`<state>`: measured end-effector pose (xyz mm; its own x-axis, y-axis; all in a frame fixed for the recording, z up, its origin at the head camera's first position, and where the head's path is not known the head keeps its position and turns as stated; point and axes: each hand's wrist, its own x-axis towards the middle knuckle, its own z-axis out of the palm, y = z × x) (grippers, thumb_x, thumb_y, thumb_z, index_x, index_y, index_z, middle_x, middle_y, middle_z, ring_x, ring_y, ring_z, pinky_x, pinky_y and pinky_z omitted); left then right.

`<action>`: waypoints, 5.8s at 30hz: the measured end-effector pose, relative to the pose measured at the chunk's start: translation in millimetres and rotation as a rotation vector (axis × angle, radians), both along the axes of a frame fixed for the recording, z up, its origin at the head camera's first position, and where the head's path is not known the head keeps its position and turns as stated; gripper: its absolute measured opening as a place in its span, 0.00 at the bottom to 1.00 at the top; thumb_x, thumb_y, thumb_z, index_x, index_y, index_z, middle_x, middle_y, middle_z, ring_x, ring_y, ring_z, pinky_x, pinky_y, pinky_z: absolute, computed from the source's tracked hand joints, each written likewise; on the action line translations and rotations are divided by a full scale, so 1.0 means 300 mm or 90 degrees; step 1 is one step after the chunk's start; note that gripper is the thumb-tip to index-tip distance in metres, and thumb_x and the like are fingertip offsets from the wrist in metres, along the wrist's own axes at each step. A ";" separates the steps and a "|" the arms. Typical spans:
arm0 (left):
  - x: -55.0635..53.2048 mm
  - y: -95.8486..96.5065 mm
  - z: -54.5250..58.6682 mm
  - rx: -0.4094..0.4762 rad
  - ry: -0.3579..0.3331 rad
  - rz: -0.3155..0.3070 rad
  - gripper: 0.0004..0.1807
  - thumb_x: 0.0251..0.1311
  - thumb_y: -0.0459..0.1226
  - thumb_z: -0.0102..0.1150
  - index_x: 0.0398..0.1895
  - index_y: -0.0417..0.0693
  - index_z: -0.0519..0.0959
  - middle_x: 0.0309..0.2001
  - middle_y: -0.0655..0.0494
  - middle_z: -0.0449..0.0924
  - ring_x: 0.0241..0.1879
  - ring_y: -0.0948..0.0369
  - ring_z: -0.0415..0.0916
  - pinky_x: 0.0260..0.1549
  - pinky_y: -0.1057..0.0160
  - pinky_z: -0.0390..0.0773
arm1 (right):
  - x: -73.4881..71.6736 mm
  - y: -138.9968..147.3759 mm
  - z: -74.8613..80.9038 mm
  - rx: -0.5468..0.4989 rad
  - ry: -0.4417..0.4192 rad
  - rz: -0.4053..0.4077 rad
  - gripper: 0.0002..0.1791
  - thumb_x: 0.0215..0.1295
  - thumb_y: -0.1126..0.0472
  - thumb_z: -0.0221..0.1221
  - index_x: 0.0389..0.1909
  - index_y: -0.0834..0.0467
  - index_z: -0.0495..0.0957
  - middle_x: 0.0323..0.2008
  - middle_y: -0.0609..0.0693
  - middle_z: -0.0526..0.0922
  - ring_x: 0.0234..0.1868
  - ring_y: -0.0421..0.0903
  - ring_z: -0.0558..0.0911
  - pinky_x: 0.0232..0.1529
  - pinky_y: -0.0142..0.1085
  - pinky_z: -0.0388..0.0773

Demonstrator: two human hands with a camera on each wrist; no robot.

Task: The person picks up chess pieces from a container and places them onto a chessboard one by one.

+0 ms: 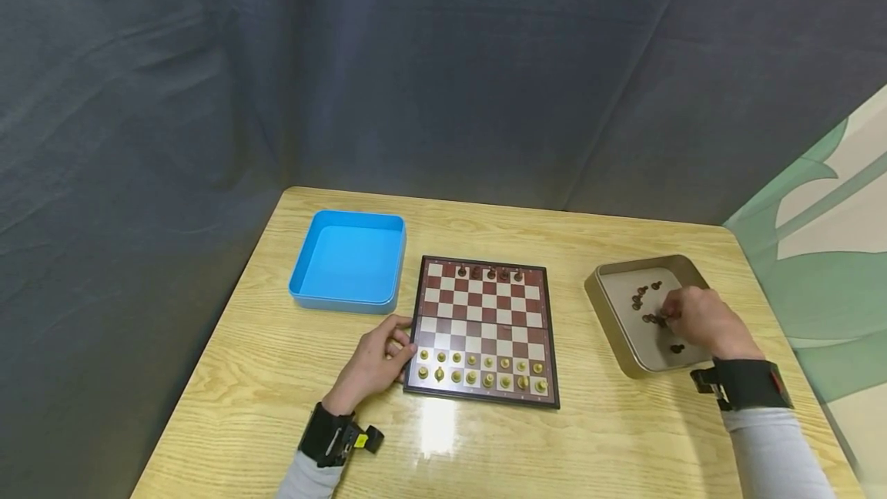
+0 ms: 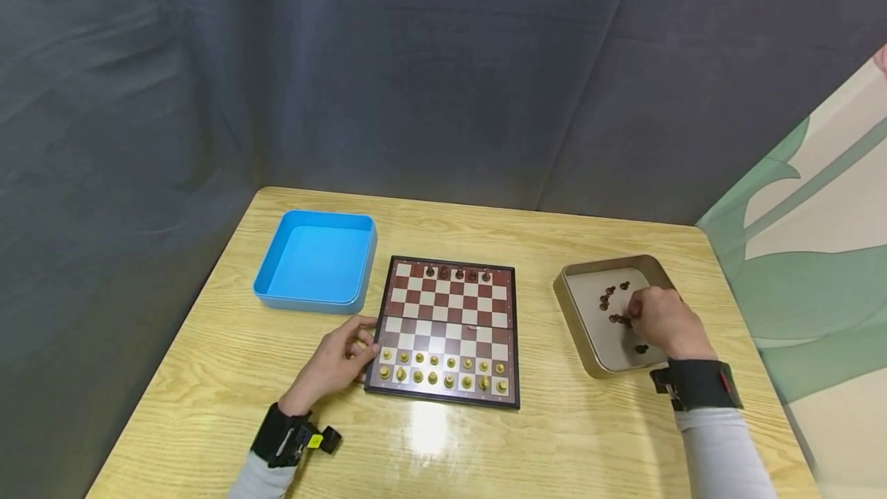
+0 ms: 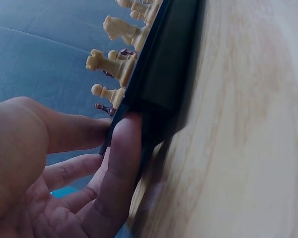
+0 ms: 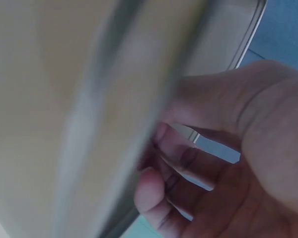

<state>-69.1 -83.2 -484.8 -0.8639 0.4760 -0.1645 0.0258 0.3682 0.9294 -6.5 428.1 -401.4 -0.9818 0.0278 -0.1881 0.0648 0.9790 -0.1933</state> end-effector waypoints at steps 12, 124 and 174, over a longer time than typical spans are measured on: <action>-0.004 -0.010 -0.005 0.015 0.017 -0.011 0.22 0.56 0.36 0.53 0.55 0.50 0.64 0.33 0.53 0.71 0.21 0.58 0.74 0.12 0.64 0.77 | -0.029 -0.062 0.075 -0.003 0.080 0.021 0.03 0.45 0.69 0.59 0.23 0.59 0.76 0.21 0.50 0.76 0.20 0.44 0.73 0.14 0.35 0.68; -0.006 0.000 0.000 -0.002 0.013 -0.012 0.23 0.56 0.37 0.53 0.55 0.51 0.63 0.33 0.54 0.70 0.22 0.60 0.74 0.13 0.65 0.77 | -0.021 -0.057 0.032 -0.019 0.104 0.041 0.07 0.45 0.72 0.56 0.28 0.64 0.79 0.26 0.57 0.79 0.27 0.52 0.77 0.22 0.42 0.75; -0.004 0.001 0.003 -0.012 0.029 -0.011 0.22 0.56 0.38 0.53 0.55 0.51 0.63 0.33 0.55 0.71 0.20 0.60 0.74 0.12 0.65 0.76 | -0.101 -0.293 0.089 -0.065 0.262 0.098 0.07 0.48 0.68 0.59 0.29 0.55 0.79 0.23 0.46 0.77 0.22 0.38 0.73 0.17 0.31 0.68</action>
<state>-70.2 -82.9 -483.9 -0.8621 0.4885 -0.1347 0.0740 0.3843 0.9202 -36.8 340.2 -374.6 -0.9665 -0.1228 0.2253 -0.1827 0.9459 -0.2683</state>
